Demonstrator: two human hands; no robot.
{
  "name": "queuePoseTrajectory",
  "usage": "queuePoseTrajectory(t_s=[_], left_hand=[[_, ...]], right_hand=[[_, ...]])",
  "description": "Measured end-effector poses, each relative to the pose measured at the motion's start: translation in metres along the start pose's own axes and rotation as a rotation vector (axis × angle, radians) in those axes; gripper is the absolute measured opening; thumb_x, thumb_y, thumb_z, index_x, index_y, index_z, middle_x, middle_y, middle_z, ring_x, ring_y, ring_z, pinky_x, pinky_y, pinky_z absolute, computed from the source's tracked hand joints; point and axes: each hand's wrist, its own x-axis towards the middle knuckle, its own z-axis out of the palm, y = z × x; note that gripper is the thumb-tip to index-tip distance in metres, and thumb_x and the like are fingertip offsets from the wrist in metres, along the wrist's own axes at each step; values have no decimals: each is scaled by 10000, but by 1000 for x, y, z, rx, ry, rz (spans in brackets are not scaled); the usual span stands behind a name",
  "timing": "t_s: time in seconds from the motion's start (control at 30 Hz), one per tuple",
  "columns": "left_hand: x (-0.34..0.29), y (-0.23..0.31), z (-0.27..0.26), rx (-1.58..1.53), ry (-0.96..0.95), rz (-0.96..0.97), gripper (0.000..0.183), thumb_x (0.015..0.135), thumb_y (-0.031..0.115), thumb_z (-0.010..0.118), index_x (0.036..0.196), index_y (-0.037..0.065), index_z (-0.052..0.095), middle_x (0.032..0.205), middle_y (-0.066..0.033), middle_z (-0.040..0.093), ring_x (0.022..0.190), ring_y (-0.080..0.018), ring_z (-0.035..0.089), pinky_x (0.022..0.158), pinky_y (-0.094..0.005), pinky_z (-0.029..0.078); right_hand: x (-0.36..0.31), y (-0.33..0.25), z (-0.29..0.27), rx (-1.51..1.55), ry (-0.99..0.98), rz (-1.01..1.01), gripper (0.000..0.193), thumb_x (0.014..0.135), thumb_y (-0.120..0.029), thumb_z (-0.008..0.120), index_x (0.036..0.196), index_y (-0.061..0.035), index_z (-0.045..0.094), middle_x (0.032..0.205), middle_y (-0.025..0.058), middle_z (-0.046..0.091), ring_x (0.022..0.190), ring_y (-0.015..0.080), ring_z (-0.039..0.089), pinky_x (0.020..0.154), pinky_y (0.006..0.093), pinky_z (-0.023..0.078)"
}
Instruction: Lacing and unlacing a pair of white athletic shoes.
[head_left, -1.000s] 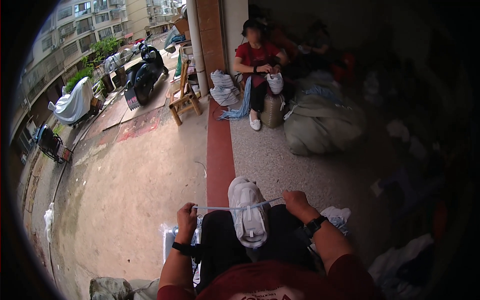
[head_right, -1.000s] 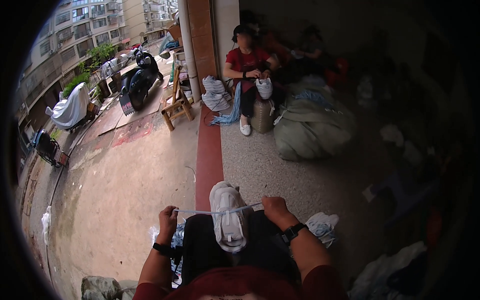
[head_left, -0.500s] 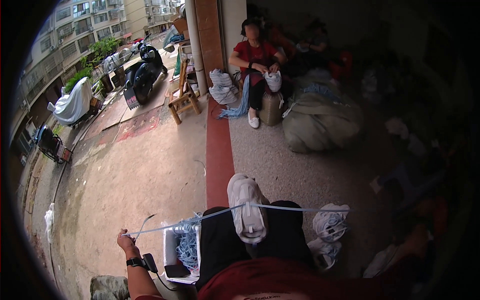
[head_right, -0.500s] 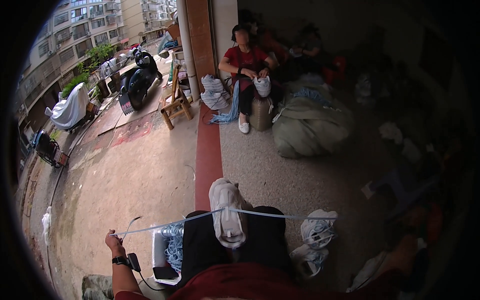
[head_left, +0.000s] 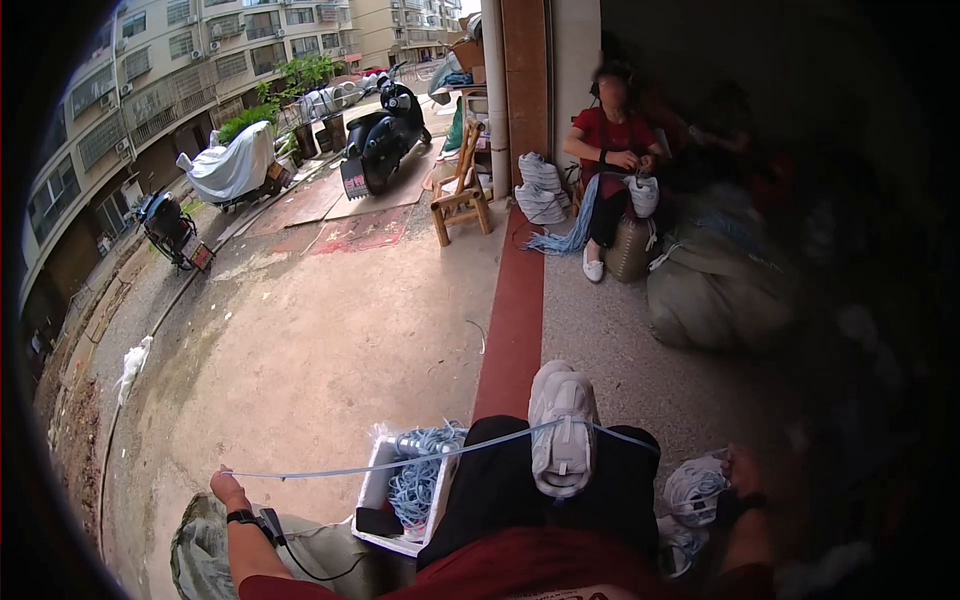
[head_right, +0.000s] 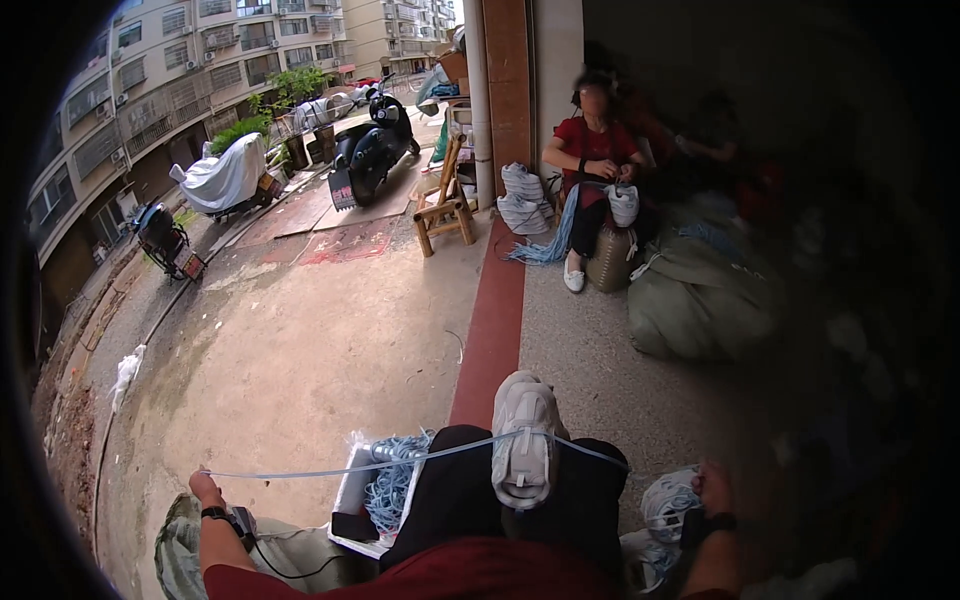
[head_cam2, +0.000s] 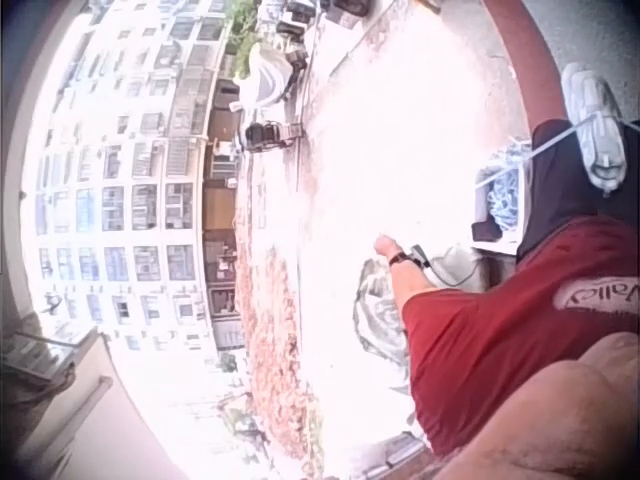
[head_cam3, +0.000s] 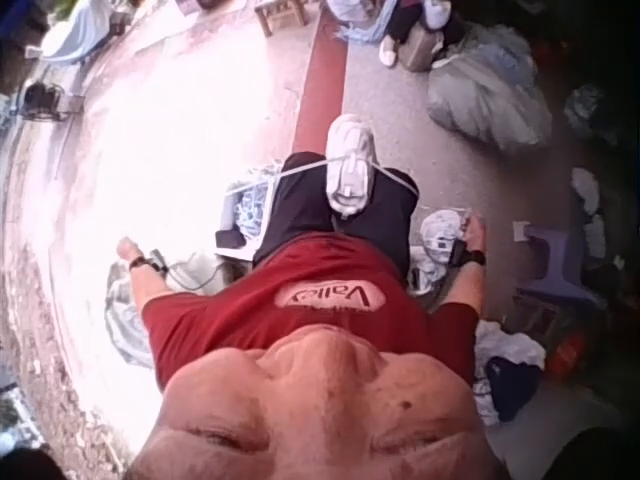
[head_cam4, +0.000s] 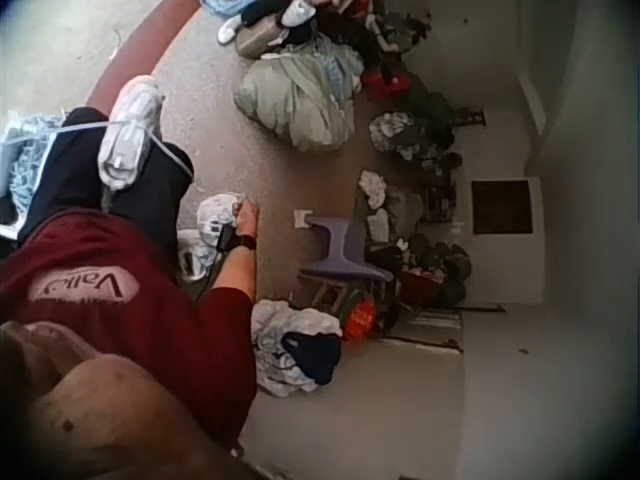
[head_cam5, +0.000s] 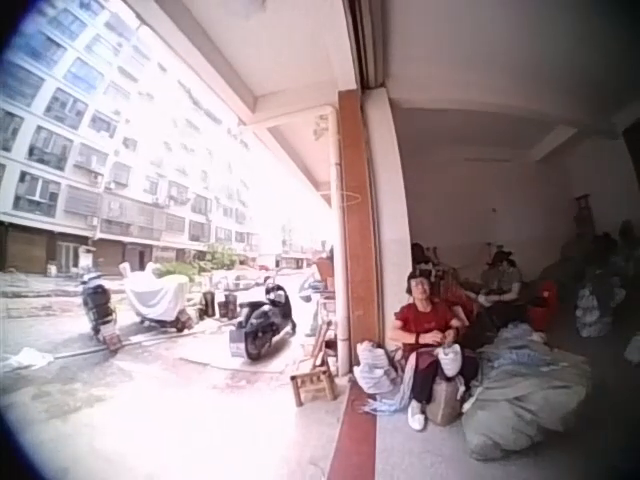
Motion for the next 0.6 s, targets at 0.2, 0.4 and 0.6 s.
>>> queuePoseTrajectory(t_s=[0.2,0.4,0.6], left_hand=[[-141,59,40,287,-946,-468,222,838,252,538,690,89,514,473,55,327,348,-79,258,334,-259,200],[-348,139,146,-89,-1730,-425,257,893,307,550,721,116,538,544,53,427,433,-51,362,400,-204,260],[-485,217,183,-280,-1859,689,214,911,227,522,894,34,613,817,-46,605,708,-158,570,659,-257,443]], right_hand=[[-24,-65,204,-57,-868,73,142,875,-165,517,792,-49,527,675,91,592,610,140,588,567,237,481],[-20,-87,281,-1270,-778,-417,100,730,-84,583,656,-19,569,720,143,605,716,246,605,649,343,493],[-12,-64,294,-1269,-218,-1078,55,675,-67,624,685,-14,636,743,169,610,820,327,557,698,389,479]])
